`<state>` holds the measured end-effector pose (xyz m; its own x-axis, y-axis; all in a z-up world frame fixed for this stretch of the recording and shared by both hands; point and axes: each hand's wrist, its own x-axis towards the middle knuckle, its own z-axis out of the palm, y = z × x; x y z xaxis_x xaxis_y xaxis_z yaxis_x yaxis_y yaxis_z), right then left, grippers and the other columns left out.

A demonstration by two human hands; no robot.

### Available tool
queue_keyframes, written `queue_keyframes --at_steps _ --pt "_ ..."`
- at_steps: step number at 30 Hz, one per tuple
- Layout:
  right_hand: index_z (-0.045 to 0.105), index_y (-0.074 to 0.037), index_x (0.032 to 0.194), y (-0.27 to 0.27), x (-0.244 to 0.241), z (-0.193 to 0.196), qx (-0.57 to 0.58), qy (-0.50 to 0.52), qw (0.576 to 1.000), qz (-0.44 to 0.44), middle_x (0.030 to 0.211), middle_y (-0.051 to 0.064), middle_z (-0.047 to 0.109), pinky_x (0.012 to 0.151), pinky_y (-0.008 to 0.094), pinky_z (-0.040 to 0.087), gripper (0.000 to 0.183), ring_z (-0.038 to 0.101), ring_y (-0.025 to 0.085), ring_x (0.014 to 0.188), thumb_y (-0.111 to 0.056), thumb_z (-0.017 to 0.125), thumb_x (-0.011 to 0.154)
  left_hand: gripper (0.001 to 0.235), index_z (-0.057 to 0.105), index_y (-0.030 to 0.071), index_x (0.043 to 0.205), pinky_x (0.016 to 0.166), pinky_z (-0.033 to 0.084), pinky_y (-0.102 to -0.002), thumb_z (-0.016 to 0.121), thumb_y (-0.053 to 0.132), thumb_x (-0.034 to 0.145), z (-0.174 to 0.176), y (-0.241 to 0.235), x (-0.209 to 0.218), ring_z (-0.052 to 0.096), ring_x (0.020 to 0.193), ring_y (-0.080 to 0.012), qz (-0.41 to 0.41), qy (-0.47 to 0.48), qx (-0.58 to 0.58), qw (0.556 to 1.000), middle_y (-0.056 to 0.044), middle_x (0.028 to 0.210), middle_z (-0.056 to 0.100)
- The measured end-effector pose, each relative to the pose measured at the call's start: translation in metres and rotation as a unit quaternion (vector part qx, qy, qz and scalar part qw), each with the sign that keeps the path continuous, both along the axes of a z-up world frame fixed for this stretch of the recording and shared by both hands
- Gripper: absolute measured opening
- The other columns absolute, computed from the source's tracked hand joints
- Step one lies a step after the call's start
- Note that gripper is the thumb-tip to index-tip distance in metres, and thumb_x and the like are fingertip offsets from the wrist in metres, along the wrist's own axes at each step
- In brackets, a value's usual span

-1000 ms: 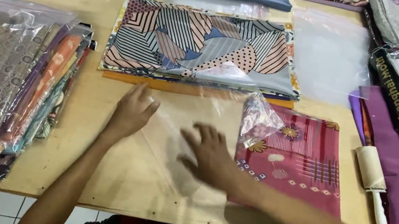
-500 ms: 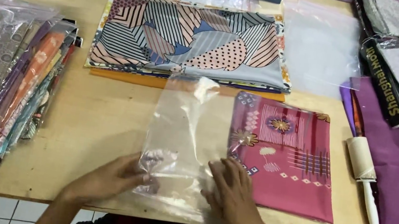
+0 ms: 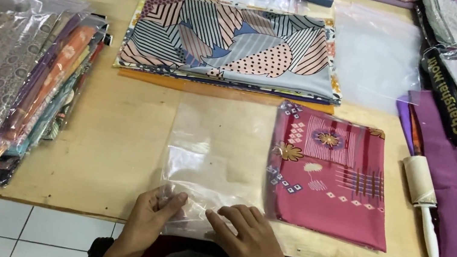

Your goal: The person uses a lint roller to clean a folded pink patterned cloth on a wooden table. They then place the cloth into a clear plastic bag, smooth it out, and seal the bag.

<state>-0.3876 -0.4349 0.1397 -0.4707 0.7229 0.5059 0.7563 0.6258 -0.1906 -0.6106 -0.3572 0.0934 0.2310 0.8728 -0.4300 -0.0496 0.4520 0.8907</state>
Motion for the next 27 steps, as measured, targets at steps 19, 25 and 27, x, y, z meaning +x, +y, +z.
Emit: queue_keyframes --at_steps 19,25,27 --pt "0.066 -0.004 0.129 -0.005 -0.018 0.003 -0.144 0.176 0.973 -0.032 0.1 0.015 0.061 0.065 0.04 0.051 0.031 0.063 0.03 0.083 -0.011 0.062 0.099 0.078 0.048 0.0 0.132 0.064 0.059 -0.033 0.071 0.059 0.088 -0.041 -0.058 0.009 0.077 0.075 -0.0258 0.005 -0.204 0.172 0.964 -0.025 0.092 0.081" --pt "0.065 -0.018 0.132 -0.005 -0.029 -0.018 -0.109 0.171 0.979 -0.037 0.093 0.005 0.06 0.056 0.036 0.051 0.032 0.056 0.024 0.078 -0.014 0.068 0.1 0.05 0.06 -0.005 0.126 0.099 0.06 -0.037 0.08 0.005 0.081 -0.055 -0.073 0.031 0.076 0.115 -0.0286 0.078 -0.138 0.052 0.986 -0.023 0.123 0.078" --pt "0.07 -0.003 0.109 -0.001 -0.032 -0.014 -0.121 0.21 0.97 -0.007 0.084 0.009 0.057 0.06 0.035 0.051 0.015 0.057 0.025 0.073 -0.012 0.061 0.103 0.037 0.063 -0.006 0.115 0.081 0.063 -0.031 0.078 0.006 0.083 -0.053 -0.069 0.033 0.079 0.097 -0.0241 0.103 -0.09 0.056 0.989 -0.023 0.11 0.083"
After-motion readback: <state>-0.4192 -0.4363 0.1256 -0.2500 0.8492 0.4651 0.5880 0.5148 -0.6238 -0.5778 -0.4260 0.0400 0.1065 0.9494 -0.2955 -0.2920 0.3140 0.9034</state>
